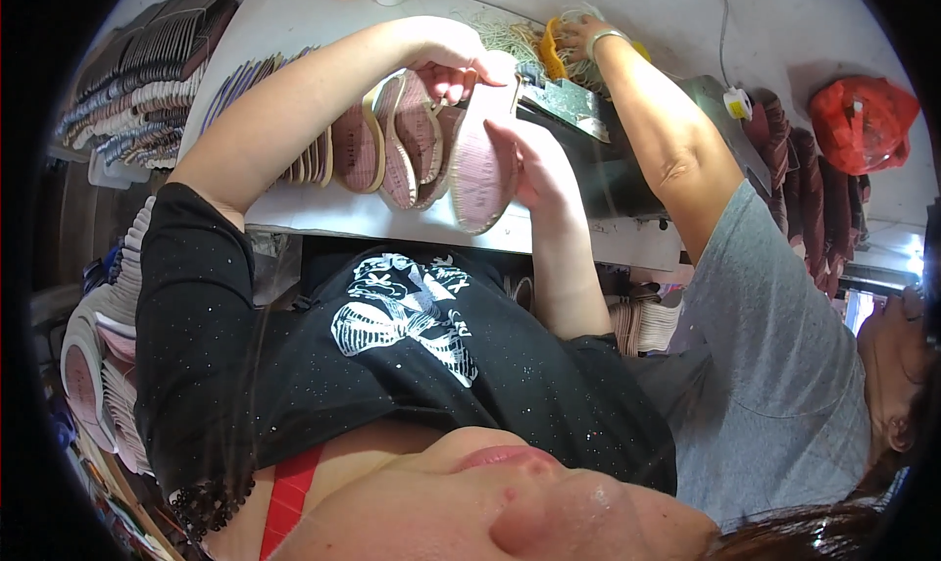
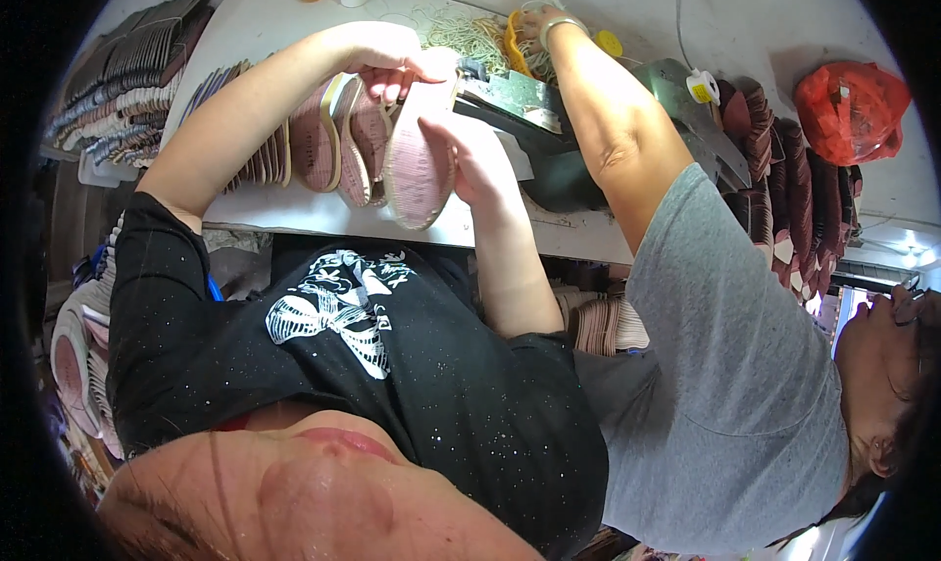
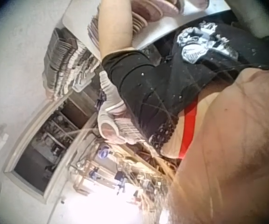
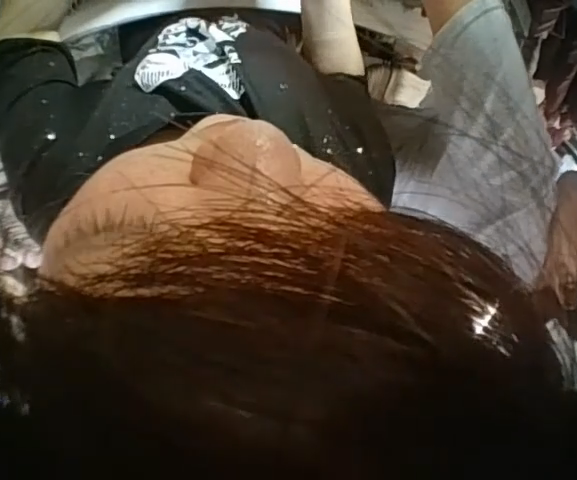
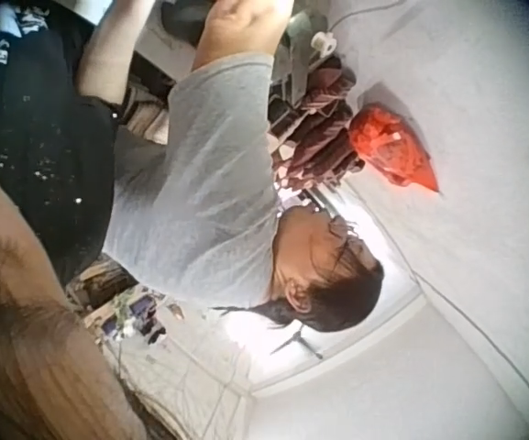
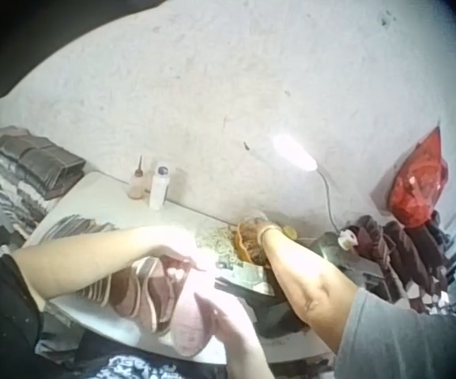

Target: The recorder is applying material or finishing components for shoes at a workbench in a factory setting.

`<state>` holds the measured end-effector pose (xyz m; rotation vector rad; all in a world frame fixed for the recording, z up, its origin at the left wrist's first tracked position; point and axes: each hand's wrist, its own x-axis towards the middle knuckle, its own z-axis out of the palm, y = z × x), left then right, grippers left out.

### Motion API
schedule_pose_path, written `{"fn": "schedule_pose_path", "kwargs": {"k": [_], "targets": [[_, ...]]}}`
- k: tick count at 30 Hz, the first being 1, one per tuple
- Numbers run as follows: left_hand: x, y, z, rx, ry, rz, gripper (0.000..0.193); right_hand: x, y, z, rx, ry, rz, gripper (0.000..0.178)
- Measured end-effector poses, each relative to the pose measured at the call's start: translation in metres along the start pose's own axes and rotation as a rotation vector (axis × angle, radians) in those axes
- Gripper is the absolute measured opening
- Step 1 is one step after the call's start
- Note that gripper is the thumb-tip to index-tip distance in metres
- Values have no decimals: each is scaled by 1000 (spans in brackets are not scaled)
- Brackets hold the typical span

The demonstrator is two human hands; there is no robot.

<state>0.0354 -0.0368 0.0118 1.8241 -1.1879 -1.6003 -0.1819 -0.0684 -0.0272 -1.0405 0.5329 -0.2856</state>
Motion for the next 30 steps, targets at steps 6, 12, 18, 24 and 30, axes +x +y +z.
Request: {"fn": "schedule_pose_path", "kwargs": {"k": [6,12,18,24,30], "targets": [[8,2,0,91,136,-6,53,-13,8,-36,-247,54,-60,20],[27,-2,-21,113,225,7,53,6,-4,-14,73,75,-75,19],[26,-17,-31,150,332,62,58,35,15,12,101,180,-258,24],[-30,-54,20,-841,387,562,29,-12,34,73,-719,-31,-354,20],[-68,-53,64,-706,449,727,23,-16,11,71,-276,-129,-391,14]]}}
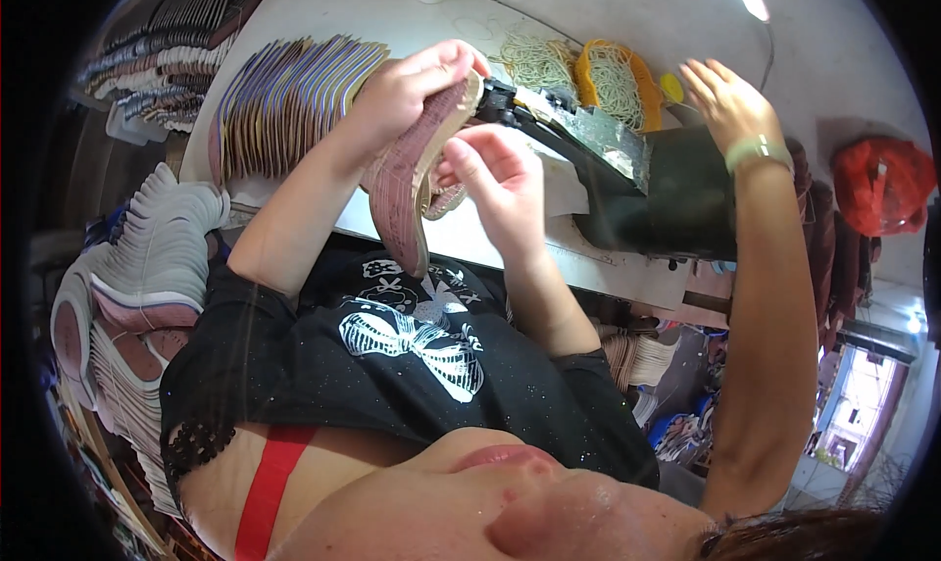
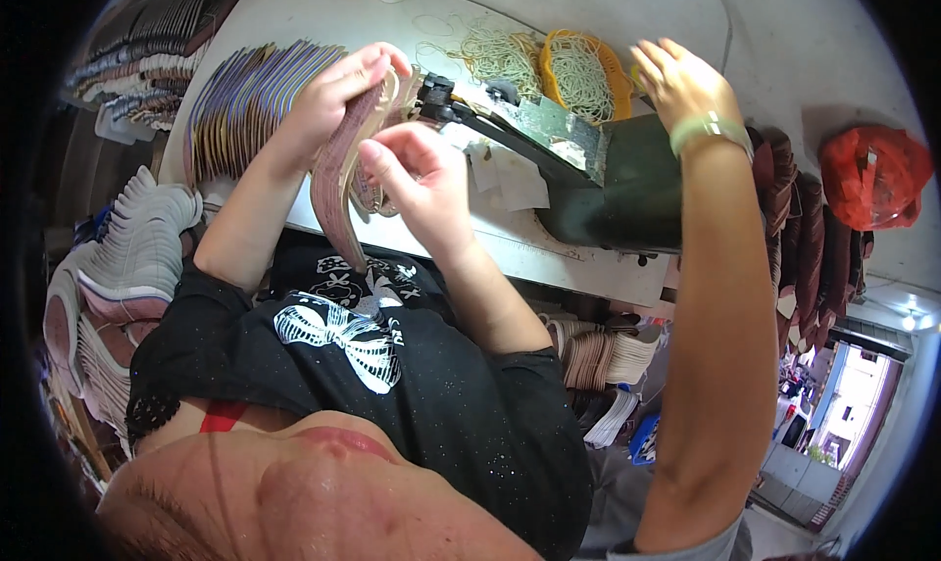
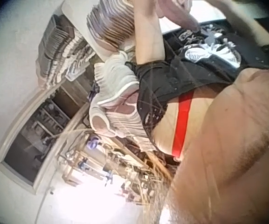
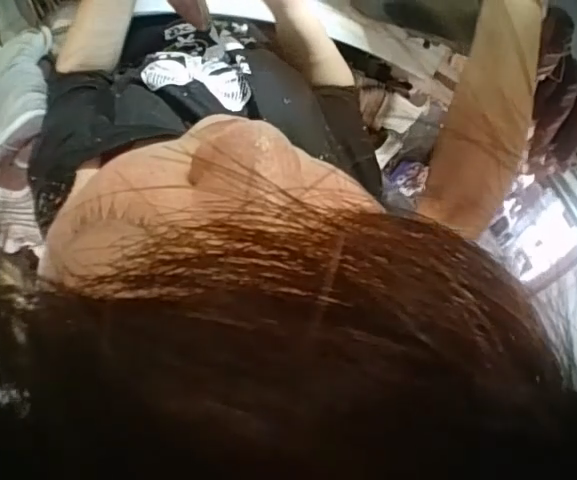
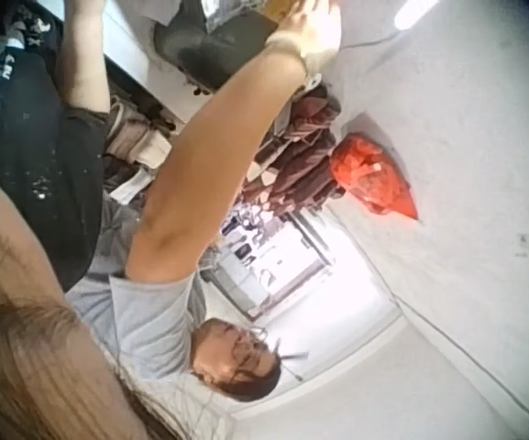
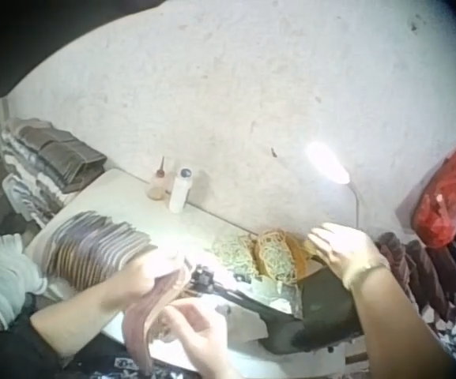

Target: The recorder is applying material or finishing components for shoes at a workbench in a factory setting.

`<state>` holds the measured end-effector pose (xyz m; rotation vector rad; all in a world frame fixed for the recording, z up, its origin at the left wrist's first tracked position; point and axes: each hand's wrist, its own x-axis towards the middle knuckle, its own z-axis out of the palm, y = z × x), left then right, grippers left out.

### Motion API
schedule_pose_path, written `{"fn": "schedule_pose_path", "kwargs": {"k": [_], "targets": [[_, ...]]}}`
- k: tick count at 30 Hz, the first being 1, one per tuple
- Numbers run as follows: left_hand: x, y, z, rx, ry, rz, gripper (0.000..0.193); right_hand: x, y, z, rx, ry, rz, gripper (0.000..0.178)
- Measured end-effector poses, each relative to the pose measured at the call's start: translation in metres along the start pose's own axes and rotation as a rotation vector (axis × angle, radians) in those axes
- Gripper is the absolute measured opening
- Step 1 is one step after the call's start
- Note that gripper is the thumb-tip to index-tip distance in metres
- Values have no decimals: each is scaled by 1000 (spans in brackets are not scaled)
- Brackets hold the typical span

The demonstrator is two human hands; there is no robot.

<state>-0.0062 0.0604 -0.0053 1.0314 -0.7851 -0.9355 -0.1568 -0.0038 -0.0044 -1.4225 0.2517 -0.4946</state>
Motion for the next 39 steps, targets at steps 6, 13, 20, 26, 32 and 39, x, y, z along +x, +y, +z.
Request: {"fn": "schedule_pose_path", "kwargs": {"k": [6,13,20,26,32,39], "targets": [[-13,0,13,-198,-161,81,22,-2,-21,0,4,35,-80,14],[-20,-3,29,18,-238,160,18,-6,-27,-15,11,54,-109,12],[-12,-17,-9,111,320,37,22,-35,15,-7,-493,-304,137,28],[-22,-55,-59,1634,431,36,38,-39,3,-45,-936,-336,188,37],[-19,-78,-47,1776,557,-112,34,-16,19,-21,-757,-272,0,58],[-22,-64,-43,1900,353,-241,27,5,87,-7,-1146,-148,-182,66]]}}
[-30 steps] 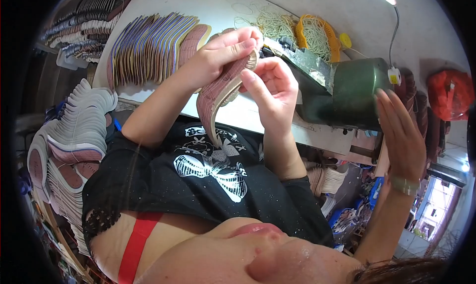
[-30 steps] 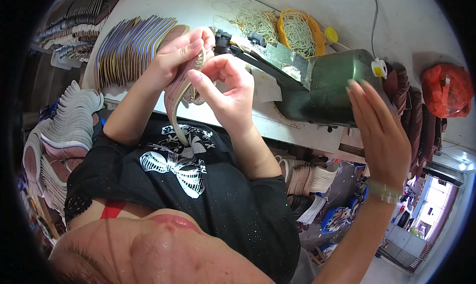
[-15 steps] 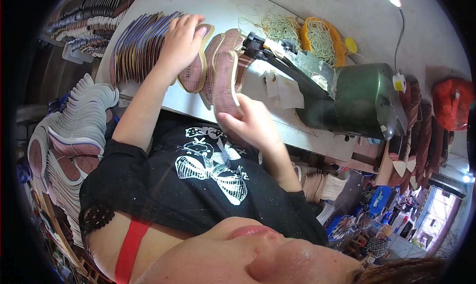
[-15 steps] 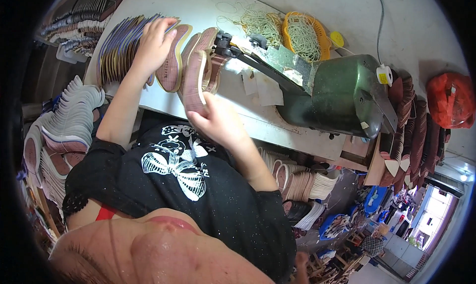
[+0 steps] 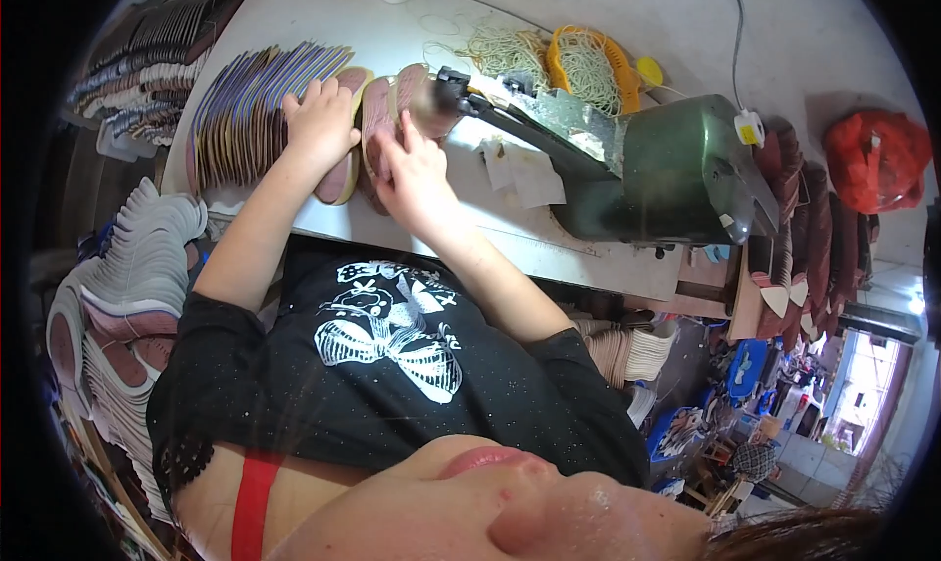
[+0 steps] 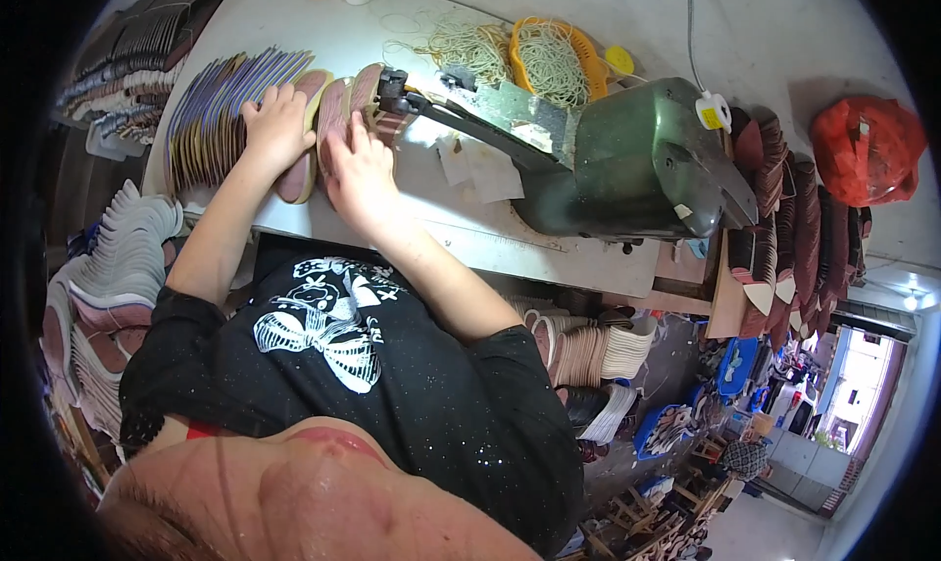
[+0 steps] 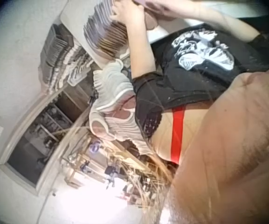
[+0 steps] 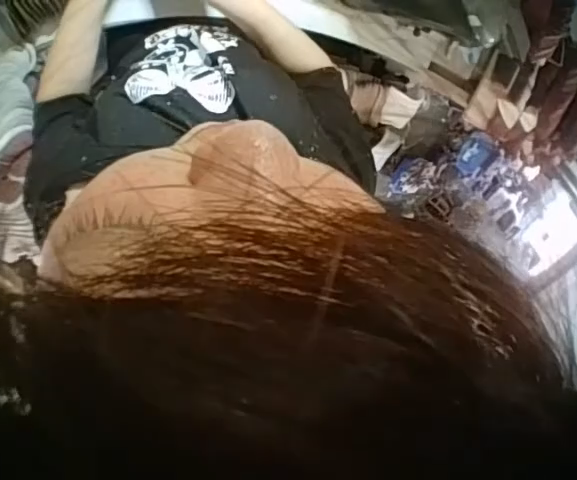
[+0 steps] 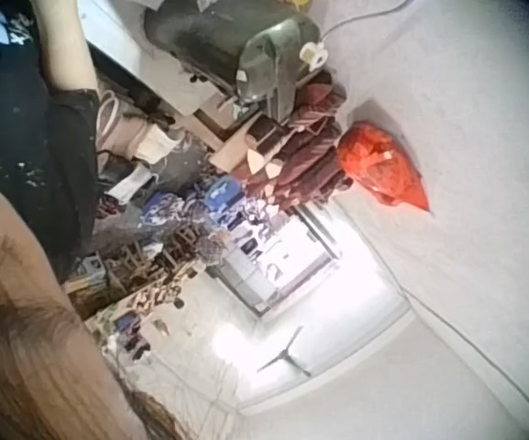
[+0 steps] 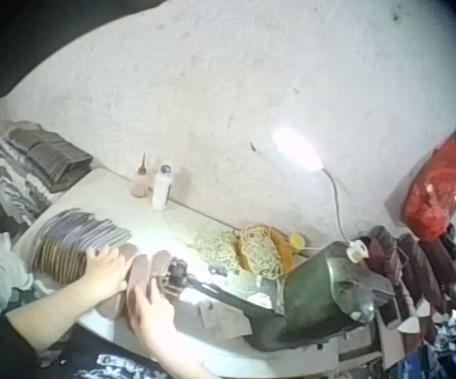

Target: The recorder is applying material or finishing components for shoes at a workbench in a factory setting.

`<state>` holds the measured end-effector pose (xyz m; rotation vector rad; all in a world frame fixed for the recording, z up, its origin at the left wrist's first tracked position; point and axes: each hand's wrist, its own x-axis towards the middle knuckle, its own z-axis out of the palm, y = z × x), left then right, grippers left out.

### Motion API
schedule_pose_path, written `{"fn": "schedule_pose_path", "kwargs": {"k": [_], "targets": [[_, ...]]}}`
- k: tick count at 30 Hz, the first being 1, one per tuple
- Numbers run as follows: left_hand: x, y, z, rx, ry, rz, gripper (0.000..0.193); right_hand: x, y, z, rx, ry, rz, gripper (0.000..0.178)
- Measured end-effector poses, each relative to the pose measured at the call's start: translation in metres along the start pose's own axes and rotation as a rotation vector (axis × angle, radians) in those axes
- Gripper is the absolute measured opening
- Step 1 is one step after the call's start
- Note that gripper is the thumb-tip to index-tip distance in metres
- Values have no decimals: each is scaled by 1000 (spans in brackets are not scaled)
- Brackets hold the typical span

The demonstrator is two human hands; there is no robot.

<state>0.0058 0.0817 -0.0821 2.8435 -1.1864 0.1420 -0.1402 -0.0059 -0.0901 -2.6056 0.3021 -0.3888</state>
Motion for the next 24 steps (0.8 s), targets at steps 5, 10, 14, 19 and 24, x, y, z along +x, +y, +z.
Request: {"fn": "schedule_pose_path", "kwargs": {"k": [5,10,14,19,24], "targets": [[-2,-2,0,58,-166,108,19,-9,2,10,-119,-15,27,65],[1,-3,-18,151,-249,153,13,-8,1,13,-112,3,61,64],[4,-25,-16,-193,-69,100,19,-5,-8,-2,4,40,-54,64],[-8,-26,-48,-615,-103,-51,21,-8,-22,-26,644,-133,-77,82],[-27,-5,-76,-821,-36,-14,19,-9,-43,-32,769,-39,12,65]]}}
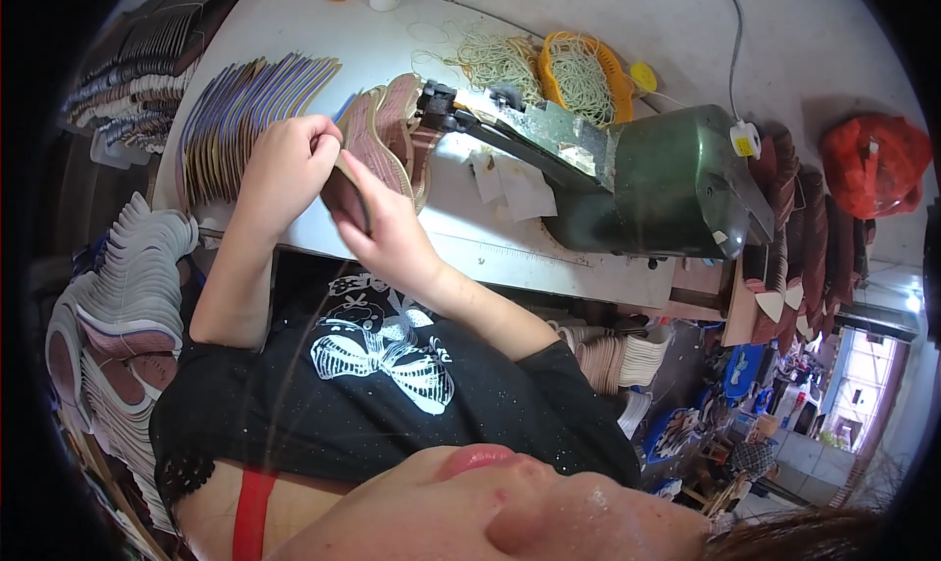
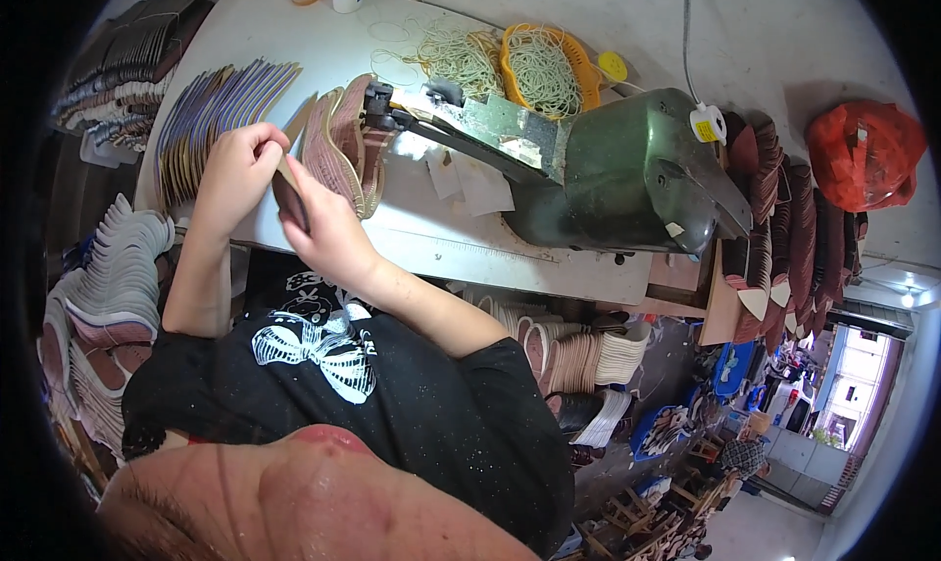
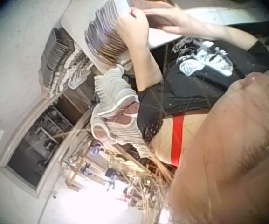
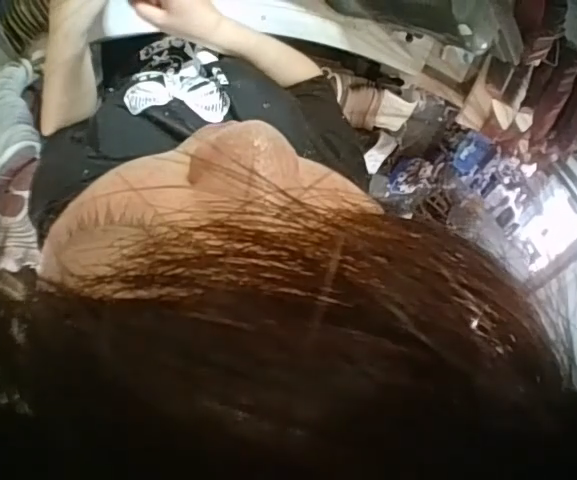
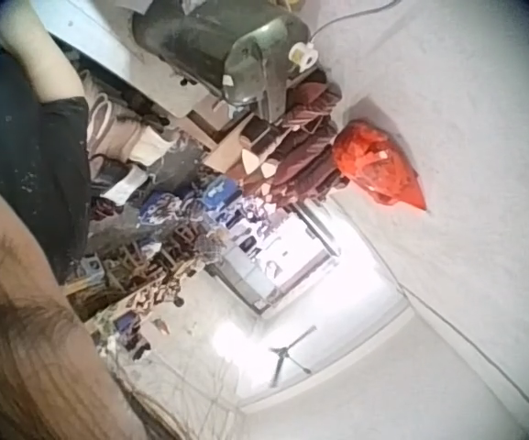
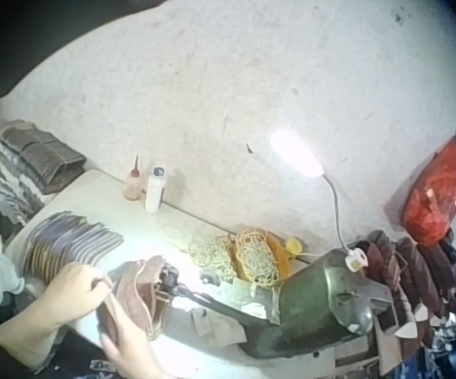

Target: The recorder is applying material or finishing components for shoes at a workbench in a factory setting.

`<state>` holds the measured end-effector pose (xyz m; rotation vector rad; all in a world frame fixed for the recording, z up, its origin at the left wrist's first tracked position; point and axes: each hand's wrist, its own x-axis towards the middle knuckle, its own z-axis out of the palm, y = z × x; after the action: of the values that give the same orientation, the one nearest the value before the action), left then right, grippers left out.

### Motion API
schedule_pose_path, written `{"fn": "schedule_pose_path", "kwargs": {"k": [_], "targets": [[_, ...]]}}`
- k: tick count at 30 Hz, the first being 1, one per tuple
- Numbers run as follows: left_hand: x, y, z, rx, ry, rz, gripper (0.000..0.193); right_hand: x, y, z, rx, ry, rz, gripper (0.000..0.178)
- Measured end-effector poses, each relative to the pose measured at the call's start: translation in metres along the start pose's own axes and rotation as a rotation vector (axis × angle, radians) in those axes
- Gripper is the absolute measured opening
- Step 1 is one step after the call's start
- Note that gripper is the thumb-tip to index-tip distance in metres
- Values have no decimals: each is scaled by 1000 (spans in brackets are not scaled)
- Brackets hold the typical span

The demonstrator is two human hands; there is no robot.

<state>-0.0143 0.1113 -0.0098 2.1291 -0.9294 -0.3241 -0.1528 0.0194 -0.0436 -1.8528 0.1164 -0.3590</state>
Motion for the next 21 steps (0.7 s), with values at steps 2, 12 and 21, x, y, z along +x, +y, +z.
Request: {"fn": "schedule_pose_path", "kwargs": {"k": [2,12,21], "targets": [[0,3,-4,-219,24,-24,19,0,0,-6,48,134,-77,56],[0,6,24,-1464,86,-160,49,-31,4,-23,757,165,51,35],[-4,43,46,-1420,-197,-34,33,-24,18,-72,1111,-142,25,32]]}}
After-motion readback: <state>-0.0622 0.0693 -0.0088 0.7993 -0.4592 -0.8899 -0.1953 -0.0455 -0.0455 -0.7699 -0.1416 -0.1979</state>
